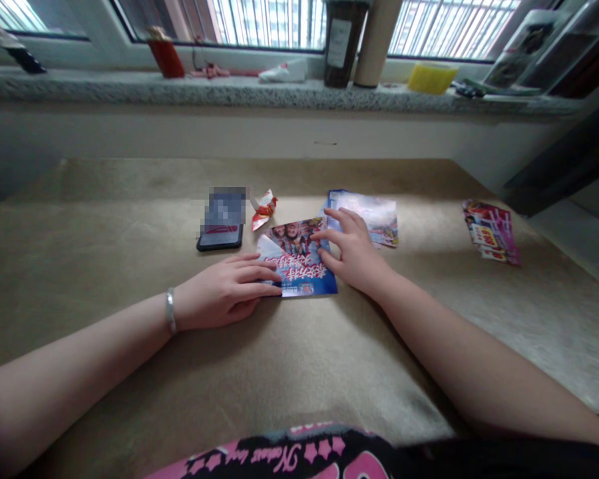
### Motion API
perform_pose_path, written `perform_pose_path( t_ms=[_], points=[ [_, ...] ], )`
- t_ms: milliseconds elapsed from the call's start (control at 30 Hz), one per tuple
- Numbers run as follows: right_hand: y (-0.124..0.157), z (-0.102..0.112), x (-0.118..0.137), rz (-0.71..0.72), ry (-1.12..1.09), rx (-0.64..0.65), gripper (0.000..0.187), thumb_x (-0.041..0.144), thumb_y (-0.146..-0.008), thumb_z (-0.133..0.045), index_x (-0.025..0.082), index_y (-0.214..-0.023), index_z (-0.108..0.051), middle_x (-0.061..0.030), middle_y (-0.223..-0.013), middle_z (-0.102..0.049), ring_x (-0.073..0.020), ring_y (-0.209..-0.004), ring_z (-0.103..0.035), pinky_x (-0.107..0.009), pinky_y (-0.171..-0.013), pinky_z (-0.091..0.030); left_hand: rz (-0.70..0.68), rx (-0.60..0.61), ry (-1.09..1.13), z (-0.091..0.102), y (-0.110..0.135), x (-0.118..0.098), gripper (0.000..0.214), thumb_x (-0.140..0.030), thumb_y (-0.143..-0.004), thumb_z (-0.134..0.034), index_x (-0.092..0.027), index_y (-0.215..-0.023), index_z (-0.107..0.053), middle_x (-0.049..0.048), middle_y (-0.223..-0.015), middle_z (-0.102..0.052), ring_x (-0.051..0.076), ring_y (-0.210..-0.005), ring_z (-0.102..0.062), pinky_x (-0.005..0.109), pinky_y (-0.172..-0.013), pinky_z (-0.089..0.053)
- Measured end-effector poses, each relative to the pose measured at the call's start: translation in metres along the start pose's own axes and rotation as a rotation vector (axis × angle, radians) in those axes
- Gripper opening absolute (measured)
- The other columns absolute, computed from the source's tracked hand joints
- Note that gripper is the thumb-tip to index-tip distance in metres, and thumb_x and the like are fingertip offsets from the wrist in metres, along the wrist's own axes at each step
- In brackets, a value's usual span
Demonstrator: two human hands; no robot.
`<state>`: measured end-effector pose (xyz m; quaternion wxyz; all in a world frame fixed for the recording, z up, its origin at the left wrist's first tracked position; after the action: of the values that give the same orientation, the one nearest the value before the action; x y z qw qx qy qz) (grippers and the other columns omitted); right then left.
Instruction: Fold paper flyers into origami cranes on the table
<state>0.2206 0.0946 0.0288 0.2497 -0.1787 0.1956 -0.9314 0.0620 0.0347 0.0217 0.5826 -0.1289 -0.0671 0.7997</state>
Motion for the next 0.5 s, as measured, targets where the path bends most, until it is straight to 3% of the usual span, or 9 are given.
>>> perform_pose_path(
  t_ms=[300,500],
  points=[
    [0.005,-0.009,0.009,0.112,-0.040,0.124,0.026,0.017,-0.081,-0.053,0.026,-0.099,-0.070,-0.0047,-0.130,-0.056,-0.0293,-0.133,-0.033,-0.056,-0.107,-0.033,-0.059,-0.020,-0.028,0.004,0.006,0.010,0.037,-0.010,-0.087,-0.043,-0.020,-0.122,-0.054,0.0061,-0.117,-0.064,0.018,-0.104,-0.060,0.042,-0.098,-0.046],
    [0.012,-0.018,0.029,0.299,-0.133,0.286,0.026,0.019,-0.087,-0.049,0.022,-0.106,-0.066,-0.0064,-0.121,-0.063,-0.0207,-0.118,-0.053,-0.043,-0.102,-0.043,-0.024,0.011,-0.065,0.003,0.008,0.017,0.039,-0.015,-0.091,-0.042,-0.020,-0.128,-0.051,0.0078,-0.117,-0.064,0.020,-0.104,-0.059,0.037,-0.089,-0.050]
  ],
)
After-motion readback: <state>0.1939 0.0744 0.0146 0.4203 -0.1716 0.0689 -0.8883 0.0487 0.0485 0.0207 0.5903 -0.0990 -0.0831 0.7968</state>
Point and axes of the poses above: each hand's wrist, its own y-axis away from the middle knuckle, its own z-axis out of the back of the hand, x = y × z, the point moved 9 cm from there along -y, towards the middle knuckle
